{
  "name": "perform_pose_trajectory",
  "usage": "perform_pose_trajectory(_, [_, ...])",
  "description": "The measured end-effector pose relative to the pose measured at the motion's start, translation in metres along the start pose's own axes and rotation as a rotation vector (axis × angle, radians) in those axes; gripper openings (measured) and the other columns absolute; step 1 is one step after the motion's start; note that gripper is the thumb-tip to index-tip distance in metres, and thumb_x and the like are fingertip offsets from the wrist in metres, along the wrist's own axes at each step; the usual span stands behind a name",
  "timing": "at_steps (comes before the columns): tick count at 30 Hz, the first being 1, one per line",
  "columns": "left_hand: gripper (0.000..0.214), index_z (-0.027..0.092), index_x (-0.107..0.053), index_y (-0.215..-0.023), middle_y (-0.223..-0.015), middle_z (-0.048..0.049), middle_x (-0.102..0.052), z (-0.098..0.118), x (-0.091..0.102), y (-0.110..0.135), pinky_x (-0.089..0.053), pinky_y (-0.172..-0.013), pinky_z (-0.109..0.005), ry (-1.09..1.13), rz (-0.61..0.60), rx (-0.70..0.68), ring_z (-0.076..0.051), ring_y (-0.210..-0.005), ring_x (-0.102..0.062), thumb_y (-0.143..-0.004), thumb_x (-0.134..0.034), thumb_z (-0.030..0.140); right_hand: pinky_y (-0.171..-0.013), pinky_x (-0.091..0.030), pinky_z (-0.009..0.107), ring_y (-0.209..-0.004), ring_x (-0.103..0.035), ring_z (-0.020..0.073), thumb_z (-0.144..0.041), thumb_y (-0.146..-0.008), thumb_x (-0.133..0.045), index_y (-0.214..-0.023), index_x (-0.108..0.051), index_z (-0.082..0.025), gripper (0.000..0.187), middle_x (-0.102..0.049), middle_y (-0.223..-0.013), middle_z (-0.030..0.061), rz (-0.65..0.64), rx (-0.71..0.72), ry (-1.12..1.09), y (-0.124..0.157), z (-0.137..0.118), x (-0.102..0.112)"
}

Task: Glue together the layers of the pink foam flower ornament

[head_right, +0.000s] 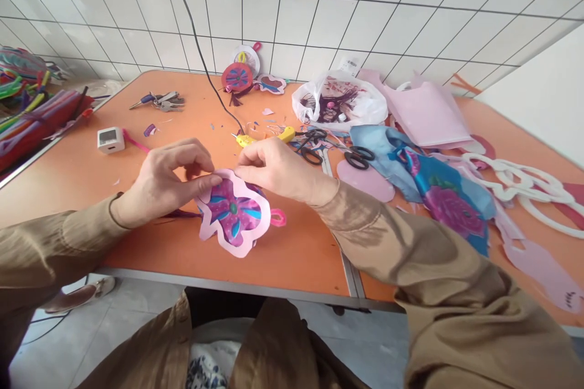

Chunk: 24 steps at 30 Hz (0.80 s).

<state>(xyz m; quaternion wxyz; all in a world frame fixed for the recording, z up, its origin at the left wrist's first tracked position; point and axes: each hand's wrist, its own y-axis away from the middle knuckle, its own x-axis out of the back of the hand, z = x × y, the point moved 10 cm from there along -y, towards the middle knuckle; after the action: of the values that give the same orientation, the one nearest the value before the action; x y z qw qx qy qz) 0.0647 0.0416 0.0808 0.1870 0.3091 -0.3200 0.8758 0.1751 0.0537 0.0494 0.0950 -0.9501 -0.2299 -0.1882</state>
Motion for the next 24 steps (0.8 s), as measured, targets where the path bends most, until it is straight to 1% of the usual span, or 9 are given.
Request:
perform_pose_trajectory(2, [0.022, 0.016, -0.059, -0.067, -0.065, 0.0007, -0.055, 0.014, 0.009, 0.004, -0.038, -0.050, -0.022, -0.119, 0.092, -0.101, -0.008, -0.054, -0.044, -0.083, -0.065, 0.032, -0.044, -0.038, 0.024, -0.049, -0.050, 0.0088, -0.022, -0.078, -0.061, -0.059, -0.058, -0.021, 0.019, -0.056, -0.053, -0.0038, 0.112, -0.010, 0.087, 0.003, -0.003, 0.008])
perform_pose_trajectory(4, [0.018, 0.017, -0.061, -0.072, -0.064, 0.0009, -0.056, 0.026, 0.015, 0.009, -0.038, -0.050, -0.022, -0.190, 0.158, -0.184, -0.008, -0.052, -0.043, -0.084, -0.064, 0.031, -0.044, -0.037, 0.025, -0.049, -0.050, 0.0093, -0.023, -0.078, -0.062, -0.059, -0.058, -0.020, 0.019, -0.056, -0.053, -0.0032, 0.181, -0.028, 0.150, 0.006, -0.006, 0.012])
perform_pose_trajectory(6, [0.015, 0.019, -0.062, -0.074, -0.064, 0.0004, -0.058, 0.033, 0.019, 0.013, -0.038, -0.050, -0.023, -0.240, 0.211, -0.210, -0.009, -0.052, -0.044, -0.085, -0.062, 0.029, -0.044, -0.039, 0.025, -0.050, -0.051, 0.0100, -0.024, -0.078, -0.062, -0.059, -0.059, -0.020, 0.020, -0.057, -0.054, -0.0026, 0.227, -0.027, 0.171, 0.008, -0.009, 0.014])
perform_pose_trajectory(7, [0.017, 0.019, -0.061, -0.072, -0.063, 0.0003, -0.059, 0.033, 0.019, 0.014, -0.037, -0.050, -0.023, -0.249, 0.206, -0.197, -0.009, -0.052, -0.045, -0.086, -0.061, 0.029, -0.045, -0.040, 0.026, -0.051, -0.052, 0.0104, -0.023, -0.078, -0.063, -0.059, -0.058, -0.021, 0.020, -0.058, -0.055, -0.0023, 0.245, -0.018, 0.170, 0.009, -0.011, 0.015])
perform_pose_trajectory(9, [0.024, 0.020, -0.060, -0.066, -0.058, 0.0007, -0.058, 0.028, 0.012, 0.012, -0.036, -0.049, -0.023, -0.219, 0.137, -0.137, -0.009, -0.050, -0.043, -0.087, -0.059, 0.031, -0.047, -0.043, 0.026, -0.053, -0.054, 0.0110, -0.022, -0.079, -0.063, -0.058, -0.058, -0.021, 0.022, -0.061, -0.057, -0.0017, 0.273, 0.011, 0.161, 0.010, -0.015, 0.013])
perform_pose_trajectory(11, [0.030, 0.018, -0.059, -0.061, -0.055, 0.0010, -0.057, 0.021, 0.003, 0.010, -0.035, -0.047, -0.023, -0.134, 0.044, -0.062, -0.008, -0.047, -0.042, -0.086, -0.060, 0.034, -0.049, -0.046, 0.026, -0.055, -0.057, 0.0114, -0.020, -0.080, -0.063, -0.059, -0.058, -0.022, 0.022, -0.063, -0.059, -0.0016, 0.272, 0.039, 0.143, 0.012, -0.019, 0.008])
perform_pose_trajectory(17, [0.028, 0.013, -0.061, -0.060, -0.051, 0.0008, -0.058, 0.002, -0.013, 0.009, -0.031, -0.040, -0.019, 0.104, -0.117, 0.181, -0.006, -0.044, -0.043, -0.080, -0.064, 0.032, -0.044, -0.049, 0.024, -0.053, -0.062, 0.0115, -0.022, -0.082, -0.063, -0.064, -0.060, -0.021, 0.018, -0.065, -0.060, -0.0021, 0.174, 0.071, 0.048, 0.017, -0.023, -0.014])
perform_pose_trajectory(19, [0.027, 0.012, -0.061, -0.058, -0.050, 0.0011, -0.058, 0.000, -0.015, 0.010, -0.031, -0.039, -0.018, 0.137, -0.148, 0.228, -0.005, -0.043, -0.043, -0.078, -0.063, 0.030, -0.044, -0.050, 0.023, -0.052, -0.063, 0.0114, -0.020, -0.082, -0.062, -0.064, -0.060, -0.021, 0.018, -0.065, -0.060, -0.0021, 0.162, 0.066, 0.033, 0.017, -0.022, -0.016])
perform_pose_trajectory(24, [0.024, 0.011, -0.060, -0.056, -0.049, 0.0009, -0.057, -0.002, -0.015, 0.010, -0.032, -0.038, -0.016, 0.150, -0.163, 0.277, -0.005, -0.044, -0.043, -0.077, -0.059, 0.024, -0.046, -0.051, 0.023, -0.053, -0.063, 0.0114, -0.017, -0.082, -0.060, -0.063, -0.059, -0.020, 0.019, -0.065, -0.059, -0.0022, 0.151, 0.058, 0.027, 0.017, -0.021, -0.017])
